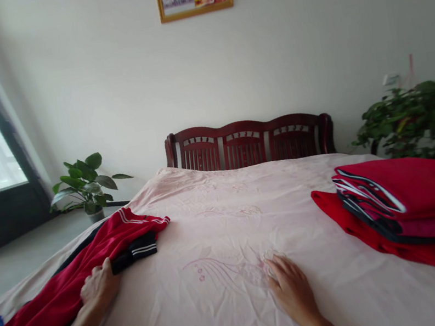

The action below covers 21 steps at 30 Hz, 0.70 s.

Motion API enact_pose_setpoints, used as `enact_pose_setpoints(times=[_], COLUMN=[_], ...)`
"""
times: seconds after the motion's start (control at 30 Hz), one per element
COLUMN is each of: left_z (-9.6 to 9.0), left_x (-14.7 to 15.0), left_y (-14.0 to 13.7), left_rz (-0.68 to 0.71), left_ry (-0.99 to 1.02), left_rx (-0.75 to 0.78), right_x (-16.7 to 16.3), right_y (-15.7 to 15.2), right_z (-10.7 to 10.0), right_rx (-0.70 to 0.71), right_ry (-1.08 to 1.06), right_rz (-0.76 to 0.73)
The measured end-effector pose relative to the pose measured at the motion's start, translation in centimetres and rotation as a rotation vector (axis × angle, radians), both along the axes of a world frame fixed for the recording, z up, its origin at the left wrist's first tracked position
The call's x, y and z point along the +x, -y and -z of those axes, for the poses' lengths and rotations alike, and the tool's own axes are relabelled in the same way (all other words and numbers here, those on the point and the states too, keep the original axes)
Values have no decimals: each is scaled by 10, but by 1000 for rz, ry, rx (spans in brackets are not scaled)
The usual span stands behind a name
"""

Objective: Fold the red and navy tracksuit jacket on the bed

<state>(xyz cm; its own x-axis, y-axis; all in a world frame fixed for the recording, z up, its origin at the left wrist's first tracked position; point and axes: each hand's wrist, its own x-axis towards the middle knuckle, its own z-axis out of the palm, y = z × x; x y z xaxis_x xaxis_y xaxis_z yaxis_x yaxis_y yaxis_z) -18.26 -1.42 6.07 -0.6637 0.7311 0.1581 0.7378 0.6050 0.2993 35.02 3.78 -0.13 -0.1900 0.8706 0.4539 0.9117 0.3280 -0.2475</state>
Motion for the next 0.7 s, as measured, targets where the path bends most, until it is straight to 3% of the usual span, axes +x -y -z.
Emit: enact_pose_setpoints(times=[0.17, 0.3, 0.4, 0.5, 0.6, 0.7], left_z=[-27, -37, -36, -25, -6, 9], left_x=[1, 55, 126, 205, 275, 315], left_y=[-12, -36, -50, -42, -15, 14], left_rz=[-9, 144, 391, 689, 990, 1411], left_ry=[152, 195, 233, 282, 323, 281], left_rx=[19, 150, 253, 297, 239, 60], right_x=[-2, -3, 3, 16, 29, 38], right_y=[0, -3, -5, -6, -8, -11], right_z=[0, -1, -4, -7, -7, -8], right_rx=[7, -3, -66, -105, -64, -41], right_ry=[-33, -112, -343, -742, -1096, -1297], right_rz=[9, 7, -10, 87, 172, 164])
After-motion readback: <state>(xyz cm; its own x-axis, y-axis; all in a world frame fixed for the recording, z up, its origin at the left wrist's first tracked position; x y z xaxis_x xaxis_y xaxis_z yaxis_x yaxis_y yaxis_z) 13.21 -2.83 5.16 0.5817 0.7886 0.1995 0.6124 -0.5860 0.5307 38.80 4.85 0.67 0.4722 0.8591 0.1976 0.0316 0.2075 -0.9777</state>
